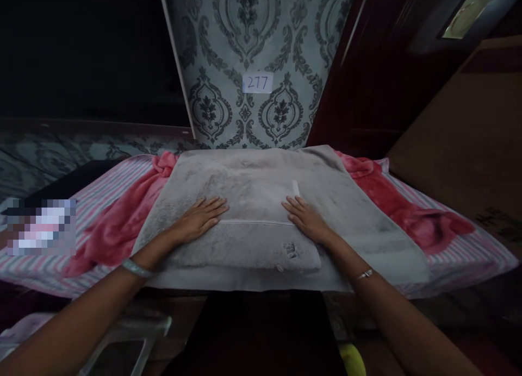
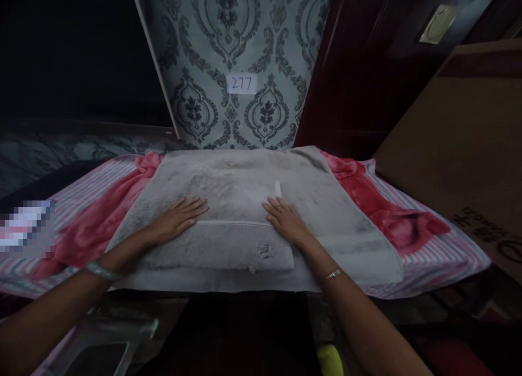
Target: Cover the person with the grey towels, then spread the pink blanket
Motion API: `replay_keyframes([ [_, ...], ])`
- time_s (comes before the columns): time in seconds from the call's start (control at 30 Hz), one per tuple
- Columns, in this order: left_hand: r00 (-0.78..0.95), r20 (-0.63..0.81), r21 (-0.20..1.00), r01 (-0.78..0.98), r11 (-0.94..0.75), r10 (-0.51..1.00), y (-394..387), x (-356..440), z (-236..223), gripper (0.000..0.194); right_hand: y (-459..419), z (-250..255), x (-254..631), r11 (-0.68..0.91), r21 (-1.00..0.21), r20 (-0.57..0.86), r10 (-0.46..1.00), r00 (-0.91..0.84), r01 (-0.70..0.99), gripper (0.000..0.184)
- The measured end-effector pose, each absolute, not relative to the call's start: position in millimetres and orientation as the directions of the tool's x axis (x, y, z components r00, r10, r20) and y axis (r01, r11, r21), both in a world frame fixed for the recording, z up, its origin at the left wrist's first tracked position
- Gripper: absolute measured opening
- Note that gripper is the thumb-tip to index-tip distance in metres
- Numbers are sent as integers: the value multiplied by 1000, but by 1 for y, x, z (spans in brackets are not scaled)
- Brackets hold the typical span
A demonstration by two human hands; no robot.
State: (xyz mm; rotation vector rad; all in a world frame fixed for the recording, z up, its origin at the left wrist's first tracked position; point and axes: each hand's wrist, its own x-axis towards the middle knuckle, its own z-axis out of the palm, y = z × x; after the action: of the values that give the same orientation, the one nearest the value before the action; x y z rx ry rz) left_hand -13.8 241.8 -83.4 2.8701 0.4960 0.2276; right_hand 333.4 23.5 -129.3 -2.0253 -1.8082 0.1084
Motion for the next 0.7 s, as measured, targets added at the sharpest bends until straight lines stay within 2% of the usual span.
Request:
replay_keyframes([
  [0.1, 927, 138, 257, 306, -916, 349, 246, -43, -83, 51, -6, -137, 350, 26, -452, 250, 963, 99, 892, 52],
  [0.17, 929, 134, 234, 310, -921, 346, 250, -56, -83, 53, -20, -138, 358, 80, -473, 253, 966, 48, 877, 61],
  [0.27, 941, 90, 173, 309, -935, 327, 253, -65, -82, 63, -32, -135, 364, 126, -446, 255, 967, -9, 886, 76],
  [0.5, 964, 40, 73, 258, -963, 261, 256, -62, -72, 85, -31, -130, 357, 142, -347, 250, 967, -55, 927, 83],
  [0.57, 965, 41, 98, 254, -962, 259, 257, -61, -70, 85, -29, -132, 353, 115, -326, 272, 962, -23, 939, 80],
  [0.7, 944, 67, 225, 302, -926, 324, 250, -62, -66, 71, -24, -139, 347, 102, -330, 328, 945, 13, 938, 68],
])
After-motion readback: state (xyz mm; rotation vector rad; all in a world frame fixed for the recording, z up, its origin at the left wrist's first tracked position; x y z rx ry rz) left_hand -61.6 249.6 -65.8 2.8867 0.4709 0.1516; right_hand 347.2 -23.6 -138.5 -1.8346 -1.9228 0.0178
